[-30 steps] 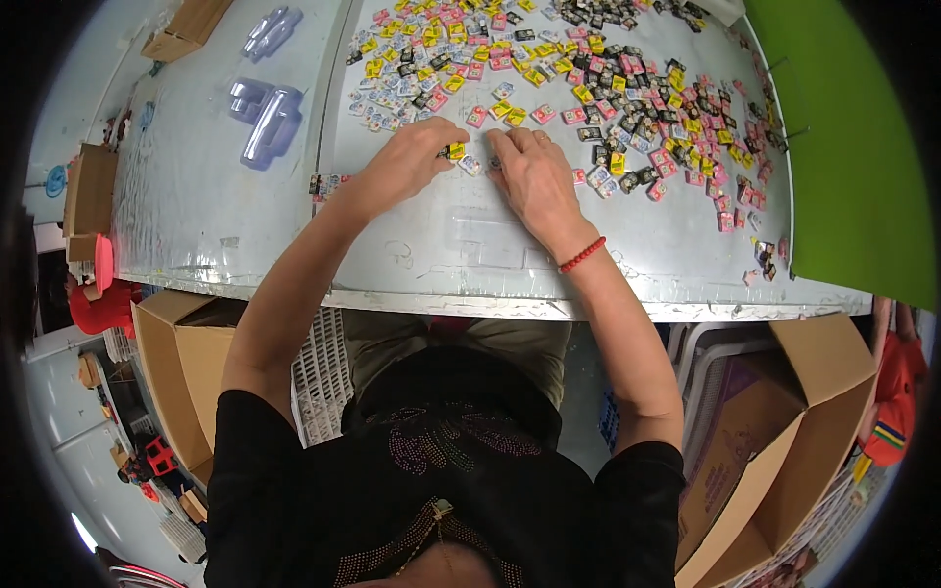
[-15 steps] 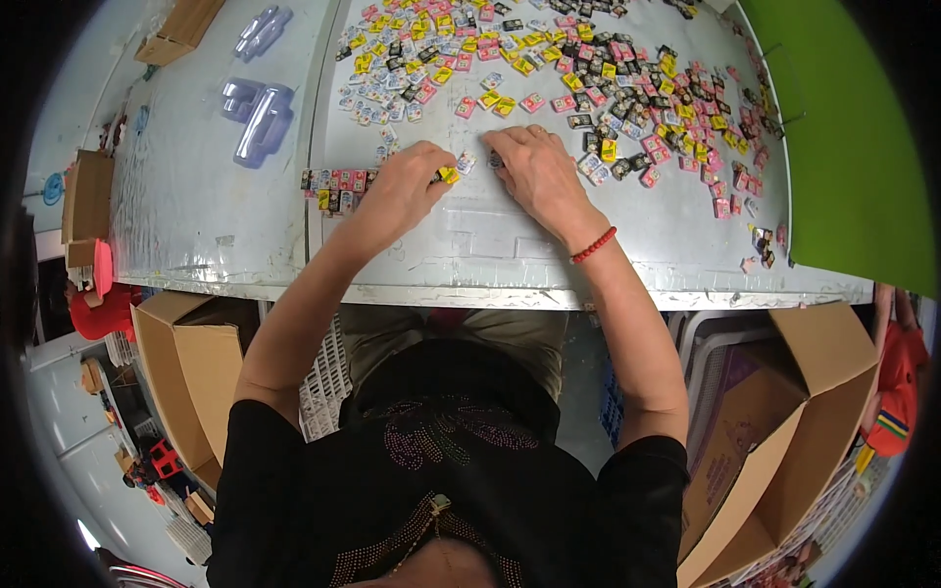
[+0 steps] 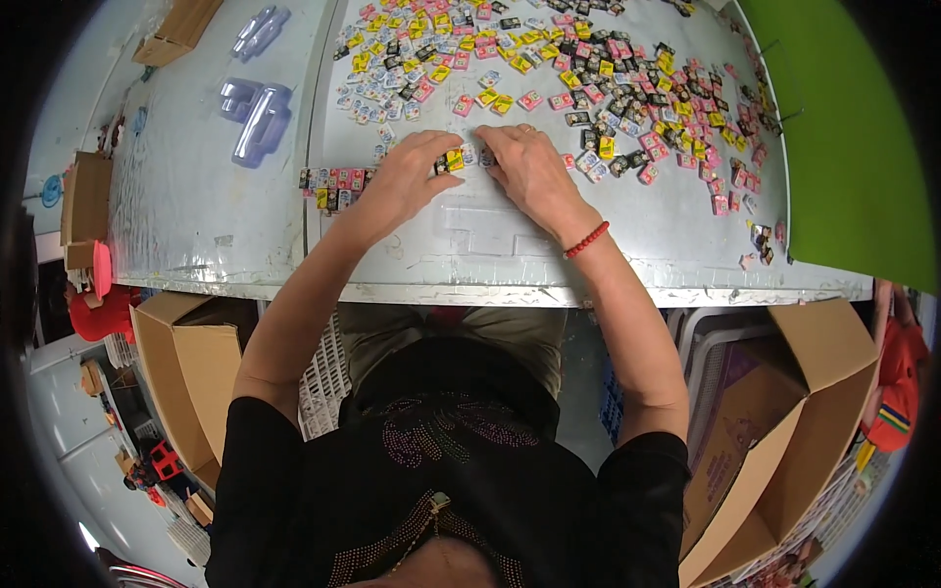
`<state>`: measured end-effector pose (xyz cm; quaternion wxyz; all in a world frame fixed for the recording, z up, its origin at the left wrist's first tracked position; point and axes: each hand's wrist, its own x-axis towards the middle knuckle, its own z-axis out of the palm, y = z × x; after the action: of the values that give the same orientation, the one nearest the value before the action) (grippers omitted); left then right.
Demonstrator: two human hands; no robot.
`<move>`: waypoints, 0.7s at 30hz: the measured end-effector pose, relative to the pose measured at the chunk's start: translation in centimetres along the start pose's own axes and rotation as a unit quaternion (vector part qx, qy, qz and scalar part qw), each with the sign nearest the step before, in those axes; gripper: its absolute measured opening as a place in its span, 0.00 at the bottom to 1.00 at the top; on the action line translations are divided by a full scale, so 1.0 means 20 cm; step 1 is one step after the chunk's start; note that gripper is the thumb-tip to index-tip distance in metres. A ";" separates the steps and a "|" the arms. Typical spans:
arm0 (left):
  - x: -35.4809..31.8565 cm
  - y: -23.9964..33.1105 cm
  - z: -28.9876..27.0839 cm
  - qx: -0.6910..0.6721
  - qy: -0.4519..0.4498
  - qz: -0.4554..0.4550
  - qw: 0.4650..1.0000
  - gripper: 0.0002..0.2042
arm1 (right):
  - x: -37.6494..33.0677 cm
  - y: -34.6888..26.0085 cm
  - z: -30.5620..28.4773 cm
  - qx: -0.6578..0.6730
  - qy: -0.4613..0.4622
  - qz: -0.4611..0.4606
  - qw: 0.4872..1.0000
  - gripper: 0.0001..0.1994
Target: The recorder sorts small colorful items into plastic trays and then packs the completed trays into a large cardboard box.
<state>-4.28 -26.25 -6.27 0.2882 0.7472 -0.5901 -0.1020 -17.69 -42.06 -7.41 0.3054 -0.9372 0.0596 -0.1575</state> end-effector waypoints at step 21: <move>0.30 -0.21 0.03 0.046 0.048 0.079 0.995 0.11 | 0.15 0.09 0.07 -0.091 0.161 0.077 0.980 0.09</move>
<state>0.61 -31.60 -8.05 0.2887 0.7148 -0.6368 -0.0163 -14.35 -43.39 -8.77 0.2163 -0.9160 0.1945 -0.2762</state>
